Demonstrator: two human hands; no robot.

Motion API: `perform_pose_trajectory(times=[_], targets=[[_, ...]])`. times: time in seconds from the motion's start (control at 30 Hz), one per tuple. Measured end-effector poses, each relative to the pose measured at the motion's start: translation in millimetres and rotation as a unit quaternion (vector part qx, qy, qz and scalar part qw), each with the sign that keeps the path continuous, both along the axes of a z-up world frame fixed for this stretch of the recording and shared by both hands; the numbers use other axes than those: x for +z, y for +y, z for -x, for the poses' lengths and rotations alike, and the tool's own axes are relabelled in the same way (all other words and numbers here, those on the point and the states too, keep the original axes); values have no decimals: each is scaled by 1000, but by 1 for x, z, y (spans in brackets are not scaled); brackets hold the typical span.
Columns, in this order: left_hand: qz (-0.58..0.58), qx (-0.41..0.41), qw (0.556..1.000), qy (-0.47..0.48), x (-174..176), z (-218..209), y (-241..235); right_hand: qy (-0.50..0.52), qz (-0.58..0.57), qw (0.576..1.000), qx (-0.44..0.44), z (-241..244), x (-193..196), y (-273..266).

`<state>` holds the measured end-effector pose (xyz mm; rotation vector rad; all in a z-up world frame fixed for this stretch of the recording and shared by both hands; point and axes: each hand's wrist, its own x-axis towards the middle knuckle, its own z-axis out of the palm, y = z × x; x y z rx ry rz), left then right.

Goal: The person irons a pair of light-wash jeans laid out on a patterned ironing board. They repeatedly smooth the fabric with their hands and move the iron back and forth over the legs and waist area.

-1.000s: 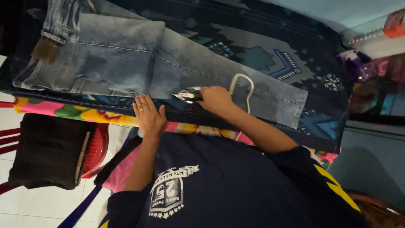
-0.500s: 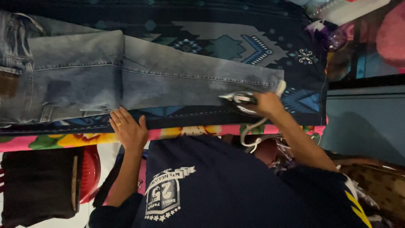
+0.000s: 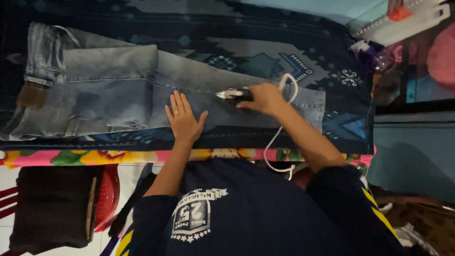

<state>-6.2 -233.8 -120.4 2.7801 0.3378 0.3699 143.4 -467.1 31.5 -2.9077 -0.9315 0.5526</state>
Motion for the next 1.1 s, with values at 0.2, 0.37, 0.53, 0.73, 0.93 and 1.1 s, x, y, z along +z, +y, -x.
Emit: perform_pose_trajectory(times=[0.2, 0.37, 0.53, 0.73, 0.93, 1.1], targets=[[-5, 8, 998, 54, 3, -3, 2, -19, -10, 997, -67, -39, -33, 51], [12, -19, 998, 52, 10, 4, 2, 13, -40, 992, -115, -34, -24, 59], [23, -11, 999, 30, 11, 1, 2, 60, 62, 990, -108, -11, 15, 36], [28, -14, 999, 44, 8, -1, 3, 35, -20, 986, -163, -33, -5, 62], [-1, -16, 1000, 14, 4, -2, 3, 25, -101, 976, -192, -24, -7, 61], [26, -20, 999, 10, 0, -1, 1, 39, -8, 975, -221, -6, 8, 18]])
